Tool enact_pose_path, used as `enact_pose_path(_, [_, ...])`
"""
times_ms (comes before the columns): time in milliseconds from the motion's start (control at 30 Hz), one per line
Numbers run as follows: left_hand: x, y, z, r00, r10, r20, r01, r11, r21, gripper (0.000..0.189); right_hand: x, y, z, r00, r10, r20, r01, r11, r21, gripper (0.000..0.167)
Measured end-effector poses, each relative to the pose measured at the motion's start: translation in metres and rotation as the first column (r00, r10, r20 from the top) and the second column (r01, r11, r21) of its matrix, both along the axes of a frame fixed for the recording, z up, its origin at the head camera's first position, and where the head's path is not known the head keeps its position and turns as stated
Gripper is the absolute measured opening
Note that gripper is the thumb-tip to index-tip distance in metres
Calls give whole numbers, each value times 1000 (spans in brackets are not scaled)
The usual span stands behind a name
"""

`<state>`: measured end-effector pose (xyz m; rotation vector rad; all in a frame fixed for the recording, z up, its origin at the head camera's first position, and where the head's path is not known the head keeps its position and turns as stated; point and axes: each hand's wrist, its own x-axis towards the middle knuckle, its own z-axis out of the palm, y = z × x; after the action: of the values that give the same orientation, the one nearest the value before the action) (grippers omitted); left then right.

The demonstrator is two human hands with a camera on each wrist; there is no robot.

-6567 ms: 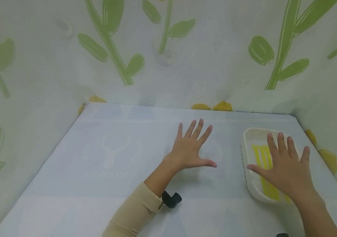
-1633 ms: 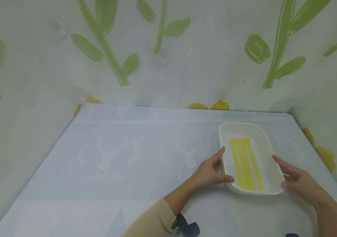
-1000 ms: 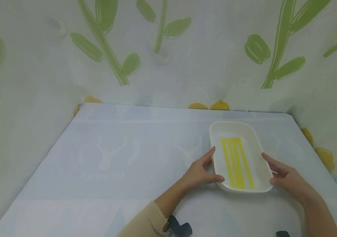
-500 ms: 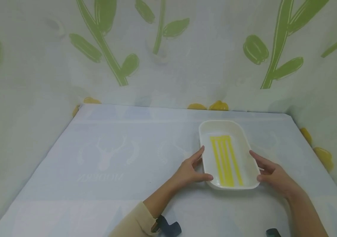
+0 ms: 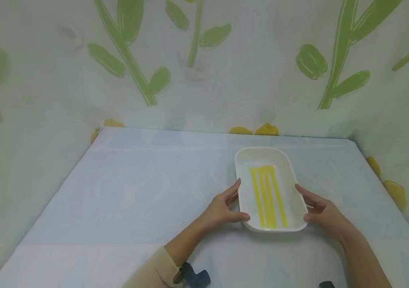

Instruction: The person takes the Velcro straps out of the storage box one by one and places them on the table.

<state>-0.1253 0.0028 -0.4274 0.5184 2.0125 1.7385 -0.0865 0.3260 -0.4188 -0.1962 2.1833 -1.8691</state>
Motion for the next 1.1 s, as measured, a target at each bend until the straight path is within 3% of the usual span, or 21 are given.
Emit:
enact_pose_path(167, [2,-8,0,1000,16,-8,-16,1000,-5,100,-1,-7,0,998,57,-21,-59,995,-83,75])
enact_pose_path(467, [7,-23,-4,1000,25,-14,-25,1000,17,100,-3,-21,1,999,41,32,-40,999,-9,78])
enact_pose_path(767, [12,-42,-3,999,23,-28,-23,1000,16,99,-6,-33,-3,993,113,37,-109,989,-98,77])
enact_pose_path(1100, [11,-58,-5,999,16,-35,-14,999,48,98,-6,-47,-2,992,107,72,-99,988,-117,77])
